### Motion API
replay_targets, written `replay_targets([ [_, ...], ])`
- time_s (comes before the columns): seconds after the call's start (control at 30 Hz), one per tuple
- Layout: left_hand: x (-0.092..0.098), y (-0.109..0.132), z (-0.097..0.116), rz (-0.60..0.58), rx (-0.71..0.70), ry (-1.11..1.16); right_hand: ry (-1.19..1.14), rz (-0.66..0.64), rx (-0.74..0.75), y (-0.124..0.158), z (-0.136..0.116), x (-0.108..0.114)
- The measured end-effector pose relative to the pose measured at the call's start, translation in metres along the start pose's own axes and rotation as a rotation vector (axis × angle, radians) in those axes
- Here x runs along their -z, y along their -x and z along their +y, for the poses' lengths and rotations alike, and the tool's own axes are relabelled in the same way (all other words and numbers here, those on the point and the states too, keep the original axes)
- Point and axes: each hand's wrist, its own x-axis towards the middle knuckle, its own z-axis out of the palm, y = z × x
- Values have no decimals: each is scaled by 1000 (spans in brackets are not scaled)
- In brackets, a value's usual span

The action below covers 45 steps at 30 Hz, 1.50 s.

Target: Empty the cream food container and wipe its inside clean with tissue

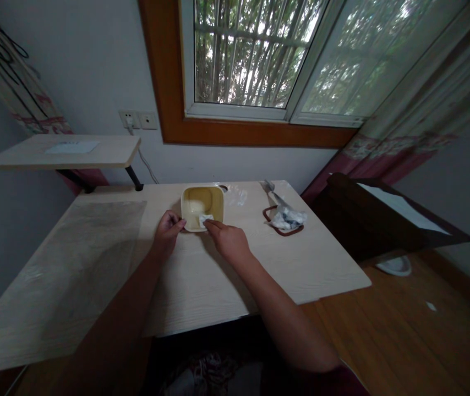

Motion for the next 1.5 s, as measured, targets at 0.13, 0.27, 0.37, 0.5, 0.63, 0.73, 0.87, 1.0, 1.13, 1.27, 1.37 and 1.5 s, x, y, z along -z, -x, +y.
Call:
replay_targets([
  [0.13, 1, 0, -2, 12, -2, -3, 2, 0, 1, -1, 0, 0],
  [0.27, 3, 0, -8, 17, -38, 0, -6, 8, 6, -1, -1, -2],
  [0.37, 5, -1, -13, 16, -53, 23, -12, 14, 6, 0, -2, -2],
  [0.5, 7, -3, -20, 33, -42, -4, -29, 22, -8, 0, -3, -3],
  [0.63, 7, -2, -25, 42, -23, -63, -70, 39, -33, 0, -4, -6],
  [0.73, 1, 2, -26, 23, -3, -85, -121, 82, -54, 1, -4, -11],
  [0.87, -10, 7, -22, -4, 54, -96, -210, 165, -70, 0, -8, -20],
  [1.0, -16, 11, -14, 45, 61, -174, -290, 226, -76, -4, -15, -31],
  [1.13, -15, 12, -6, 110, -2, -250, -372, 264, -35, -8, -23, -39],
  [1.27, -9, 11, -1, 133, -51, -326, -398, 222, 4, -10, -29, -41],
  [1.37, -3, 8, -1, 121, -81, -390, -355, 159, -5, -10, -29, -40],
  [1.5, 3, 4, -3, 165, -127, -429, -257, 83, -10, -9, -26, -35],
])
